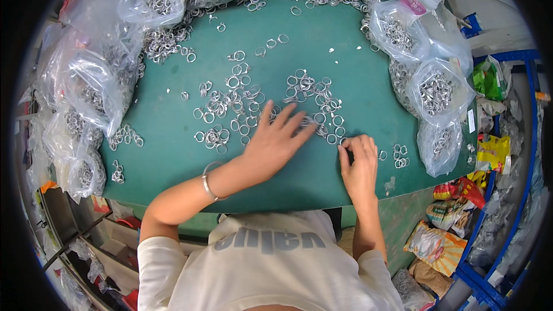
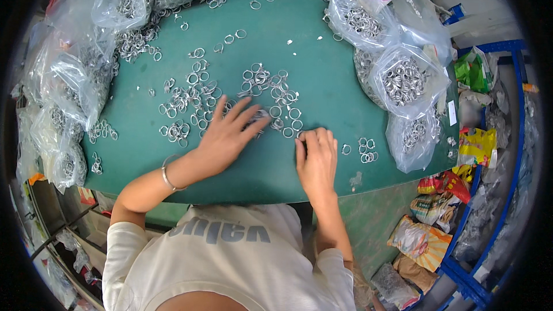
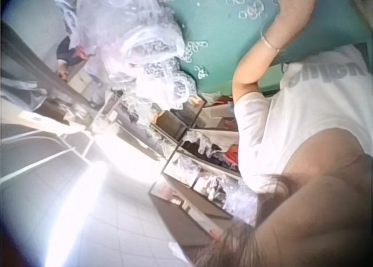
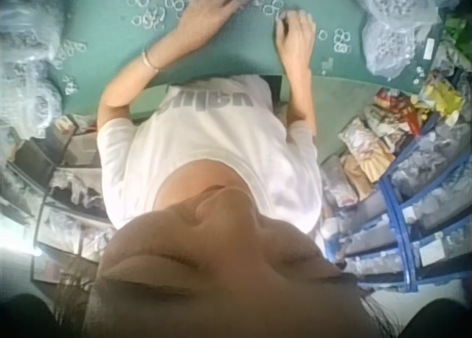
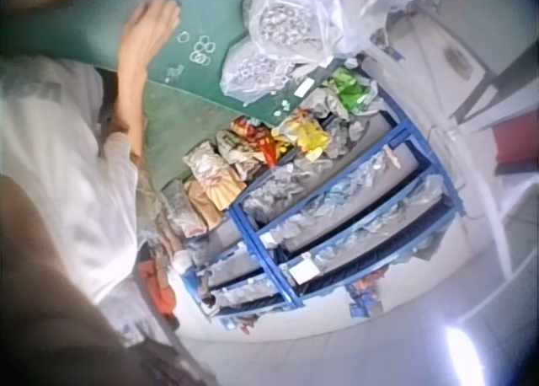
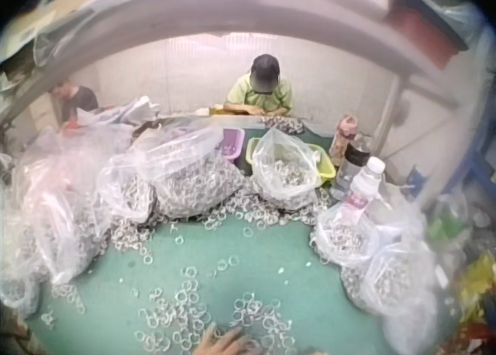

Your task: The person sorts small metal key rings by hand on a green work table, picking them up from the center pile and placing them into surrounding plastic bags.

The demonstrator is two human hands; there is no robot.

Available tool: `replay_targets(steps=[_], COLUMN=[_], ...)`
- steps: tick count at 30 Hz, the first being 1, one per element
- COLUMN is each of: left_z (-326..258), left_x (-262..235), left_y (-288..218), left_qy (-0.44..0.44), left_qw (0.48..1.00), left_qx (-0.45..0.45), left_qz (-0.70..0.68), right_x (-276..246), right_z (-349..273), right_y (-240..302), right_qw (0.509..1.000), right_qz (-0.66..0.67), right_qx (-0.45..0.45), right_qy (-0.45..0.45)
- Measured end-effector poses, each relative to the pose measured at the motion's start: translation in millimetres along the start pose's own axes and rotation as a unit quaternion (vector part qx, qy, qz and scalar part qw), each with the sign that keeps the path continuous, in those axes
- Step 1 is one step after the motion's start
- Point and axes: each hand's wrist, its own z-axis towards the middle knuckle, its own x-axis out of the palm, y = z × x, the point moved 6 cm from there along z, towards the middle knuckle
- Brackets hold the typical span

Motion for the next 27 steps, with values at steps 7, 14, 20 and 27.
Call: replay_targets(steps=[7, 14, 20, 27], left_z=[-6.5, -19.4, 24.9, 15.4], left_x=[-14.7, -1.9, 2.3, 22.7], left_y=[-0.5, 15.6, -18.9, -13.9], left_qy=[-0.025, 0.018, -0.014, 0.041], left_qw=[0.998, 0.999, 0.999, 0.995], left_qx=[-0.029, -0.032, 0.032, 0.090], left_qz=[-0.042, 0.018, -0.032, 0.018], right_x=[-18.0, -44.6, -32.4, -53.5], right_z=[3.3, -7.4, -0.3, -9.8], right_y=[-6.1, -52.0, -30.6, -51.3], right_qw=[0.999, 0.974, 0.975, 0.973], right_qz=[-0.022, -0.196, -0.209, -0.179], right_qx=[-0.003, 0.064, 0.048, 0.104], right_qy=[-0.040, -0.090, -0.052, -0.101])
